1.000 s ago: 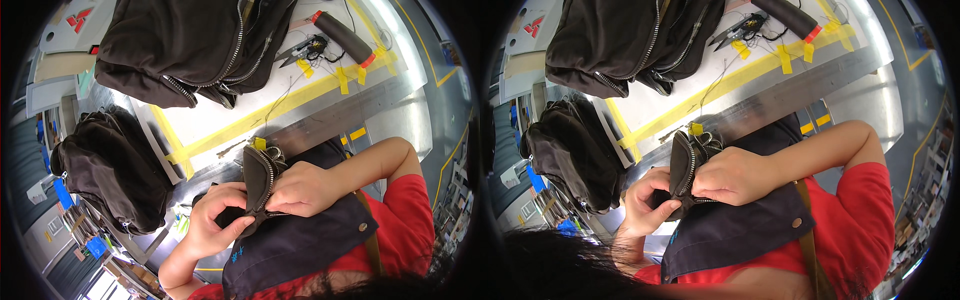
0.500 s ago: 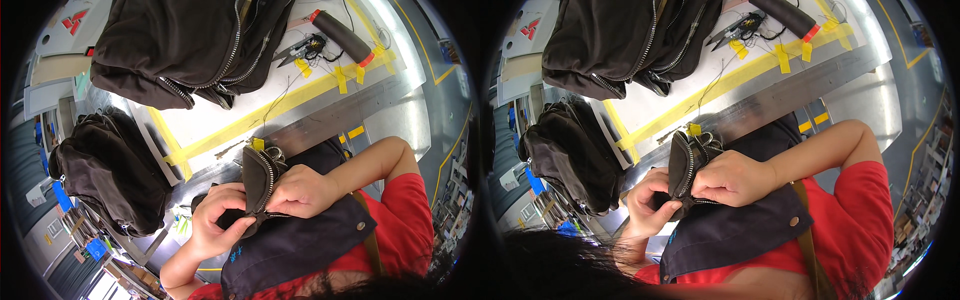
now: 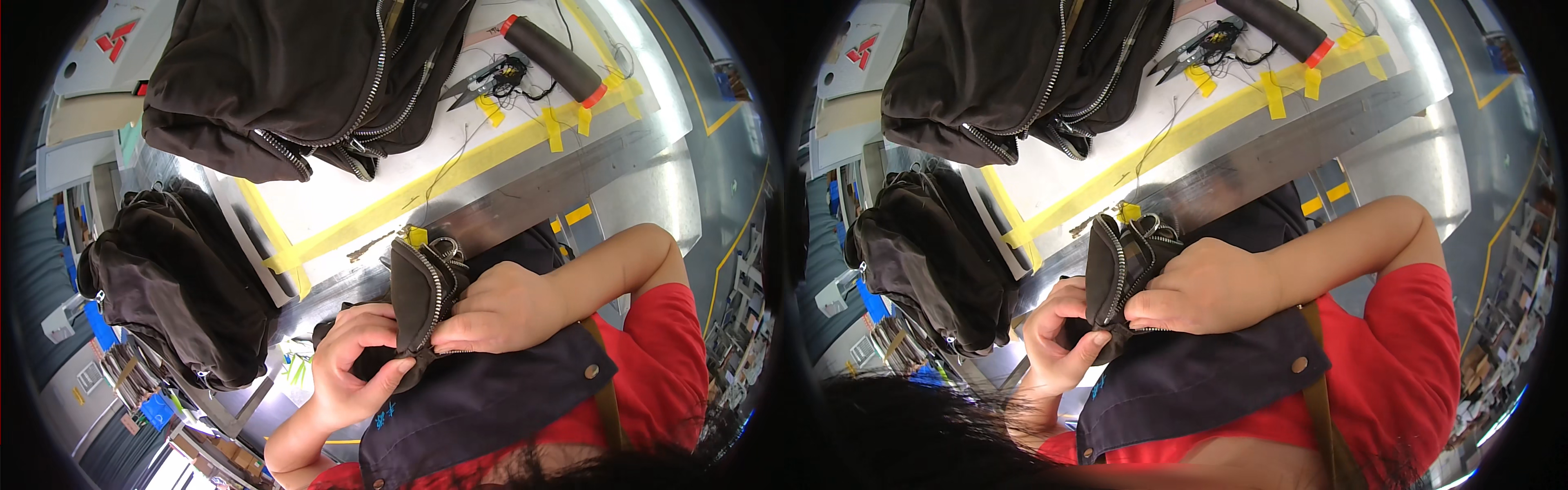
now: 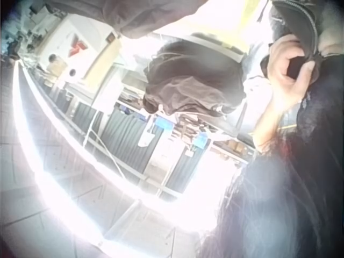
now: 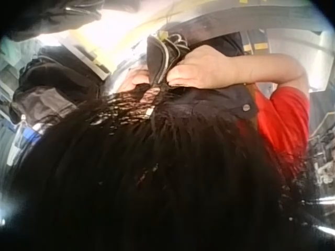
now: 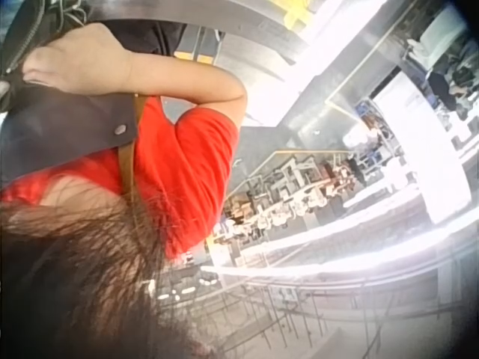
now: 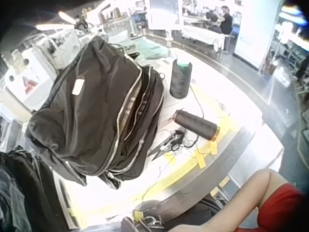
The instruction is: Hand sewing a small component or attachment onto a dark brown fabric bag using a needle and thread.
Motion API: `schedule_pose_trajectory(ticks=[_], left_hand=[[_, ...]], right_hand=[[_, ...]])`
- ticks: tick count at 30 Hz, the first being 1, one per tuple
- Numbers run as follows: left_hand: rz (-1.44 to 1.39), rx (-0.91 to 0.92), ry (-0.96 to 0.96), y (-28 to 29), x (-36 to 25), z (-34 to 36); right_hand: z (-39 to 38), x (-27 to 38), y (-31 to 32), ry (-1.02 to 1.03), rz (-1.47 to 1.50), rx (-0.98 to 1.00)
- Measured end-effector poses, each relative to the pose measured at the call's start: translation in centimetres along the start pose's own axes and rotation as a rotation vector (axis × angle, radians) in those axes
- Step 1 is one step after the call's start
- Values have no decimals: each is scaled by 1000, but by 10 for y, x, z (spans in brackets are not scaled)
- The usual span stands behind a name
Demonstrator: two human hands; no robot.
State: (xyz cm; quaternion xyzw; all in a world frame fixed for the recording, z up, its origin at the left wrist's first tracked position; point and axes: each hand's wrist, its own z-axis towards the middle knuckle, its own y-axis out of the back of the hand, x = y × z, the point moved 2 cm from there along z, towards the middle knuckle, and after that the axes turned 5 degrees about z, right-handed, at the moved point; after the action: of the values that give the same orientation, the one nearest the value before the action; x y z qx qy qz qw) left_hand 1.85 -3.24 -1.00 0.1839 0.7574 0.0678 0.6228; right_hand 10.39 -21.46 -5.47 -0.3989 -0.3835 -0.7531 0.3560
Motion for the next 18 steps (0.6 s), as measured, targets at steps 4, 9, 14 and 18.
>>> schedule_pose_trajectory(ticks=[4, 9, 14, 18], left_hand=[[-2, -41, 24, 0, -1, -1], [48, -47, 8, -2, -3, -1], [31, -62, 7, -4, -3, -2], [29, -58, 3, -4, -2, -1]], right_hand=[[0, 0, -3, -9, 15, 35], [-4, -4, -4, -87, 100, 125], [-3, -6, -7, -83, 150, 117], [0, -7, -6, -75, 156, 132]])
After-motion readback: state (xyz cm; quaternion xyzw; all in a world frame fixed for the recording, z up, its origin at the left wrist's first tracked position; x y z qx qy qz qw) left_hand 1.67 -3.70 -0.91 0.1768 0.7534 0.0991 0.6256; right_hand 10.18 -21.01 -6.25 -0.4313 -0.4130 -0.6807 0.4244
